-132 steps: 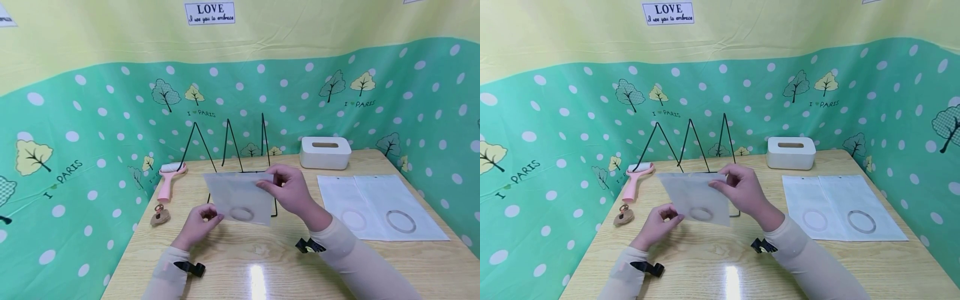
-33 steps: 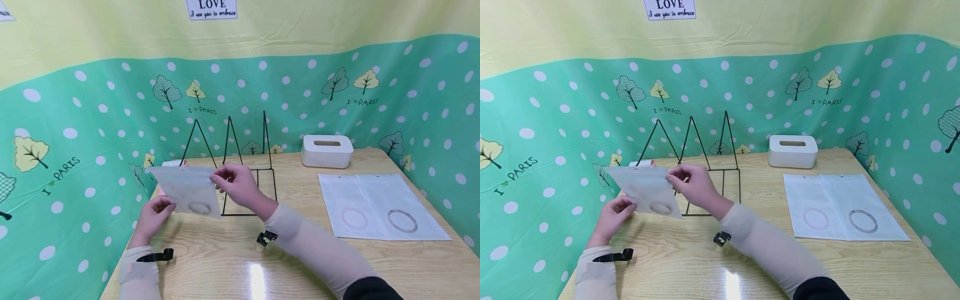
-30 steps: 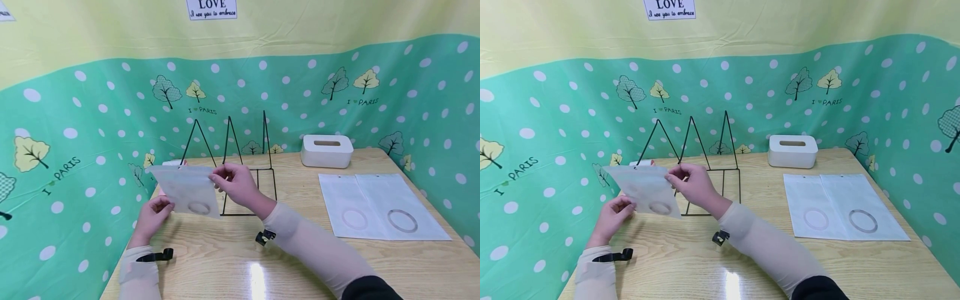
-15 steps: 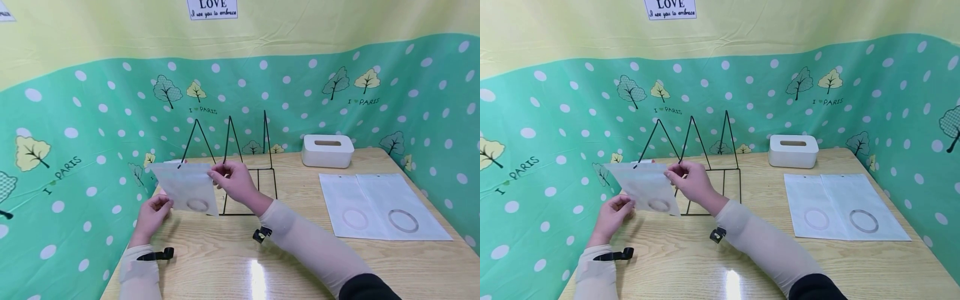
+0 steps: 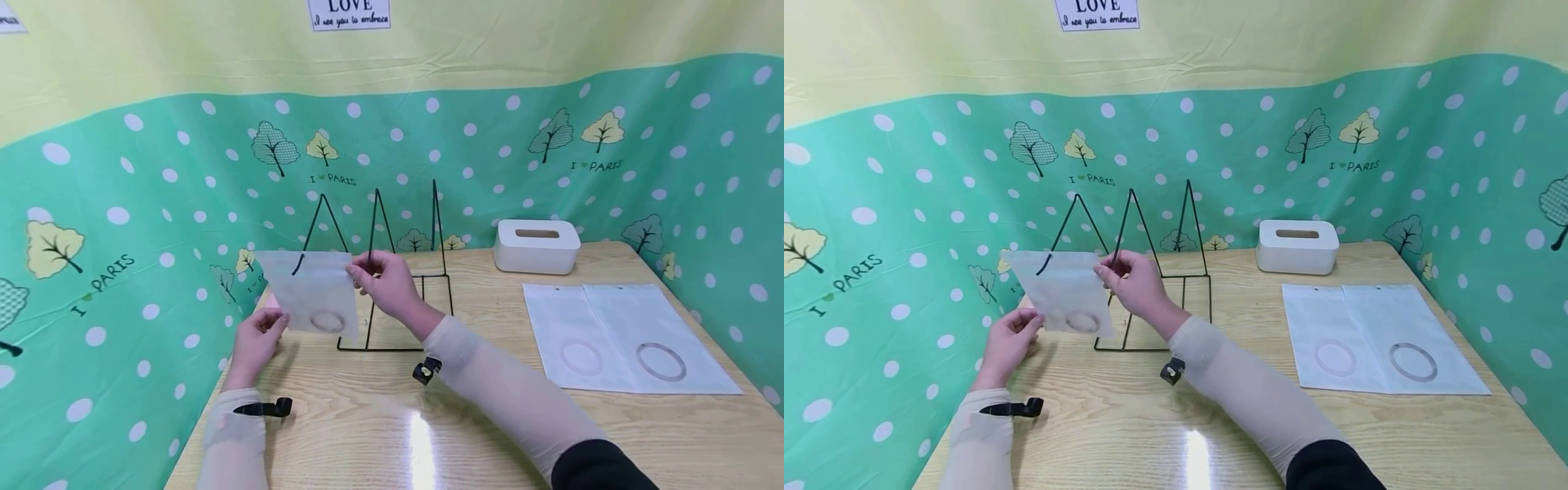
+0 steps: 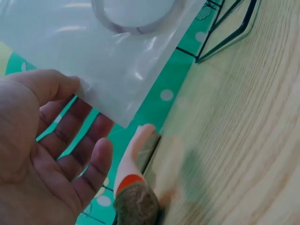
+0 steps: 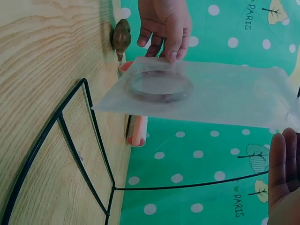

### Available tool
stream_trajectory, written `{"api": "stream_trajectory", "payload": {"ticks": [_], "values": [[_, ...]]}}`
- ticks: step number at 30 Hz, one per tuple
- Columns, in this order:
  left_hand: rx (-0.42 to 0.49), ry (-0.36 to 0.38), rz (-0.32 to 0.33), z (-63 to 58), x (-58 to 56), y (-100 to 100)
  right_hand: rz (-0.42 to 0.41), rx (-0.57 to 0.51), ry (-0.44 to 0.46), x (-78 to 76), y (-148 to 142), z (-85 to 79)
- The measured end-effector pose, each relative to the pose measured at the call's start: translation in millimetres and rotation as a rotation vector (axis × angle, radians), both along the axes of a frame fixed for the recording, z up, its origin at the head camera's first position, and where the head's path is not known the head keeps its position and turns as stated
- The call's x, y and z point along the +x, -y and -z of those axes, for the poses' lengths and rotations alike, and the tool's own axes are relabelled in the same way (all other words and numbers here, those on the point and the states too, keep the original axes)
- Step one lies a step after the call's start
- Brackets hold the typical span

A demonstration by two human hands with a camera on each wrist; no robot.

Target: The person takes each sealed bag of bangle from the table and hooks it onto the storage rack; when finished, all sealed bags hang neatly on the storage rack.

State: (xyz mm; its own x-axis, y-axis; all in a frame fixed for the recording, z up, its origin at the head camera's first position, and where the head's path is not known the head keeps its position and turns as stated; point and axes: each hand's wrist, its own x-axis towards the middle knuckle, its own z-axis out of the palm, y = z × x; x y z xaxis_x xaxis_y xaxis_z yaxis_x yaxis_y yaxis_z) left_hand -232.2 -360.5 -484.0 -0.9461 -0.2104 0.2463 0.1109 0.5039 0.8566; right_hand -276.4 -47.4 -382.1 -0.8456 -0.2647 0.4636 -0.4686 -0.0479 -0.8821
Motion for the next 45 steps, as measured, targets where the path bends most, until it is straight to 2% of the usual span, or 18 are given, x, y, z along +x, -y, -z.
{"api": "stream_trajectory", "payload": {"ticks": [10, 17, 24, 32, 45], "values": [[-0.047, 0.003, -0.04, -9.1, -18.0, -12.2, 0.005, 0.0, 0.021, -16.3, 0.7, -3.3], [-0.054, 0.016, -0.057, -10.8, -32.0, -17.8, 0.043, -0.012, 0.024, -30.2, 0.8, -1.5], [-0.037, 0.008, -0.082, -15.0, -42.5, -25.4, 0.081, -0.018, 0.044, -39.2, 1.9, -5.5], [-0.019, 0.016, -0.077, -18.8, -54.4, -26.6, 0.133, 0.033, 0.024, -46.2, 0.6, -10.9], [0.07, 0.0, -0.118, -16.4, -70.1, -33.0, 0.135, -0.002, 0.098, -58.5, 2.0, -16.9]]}}
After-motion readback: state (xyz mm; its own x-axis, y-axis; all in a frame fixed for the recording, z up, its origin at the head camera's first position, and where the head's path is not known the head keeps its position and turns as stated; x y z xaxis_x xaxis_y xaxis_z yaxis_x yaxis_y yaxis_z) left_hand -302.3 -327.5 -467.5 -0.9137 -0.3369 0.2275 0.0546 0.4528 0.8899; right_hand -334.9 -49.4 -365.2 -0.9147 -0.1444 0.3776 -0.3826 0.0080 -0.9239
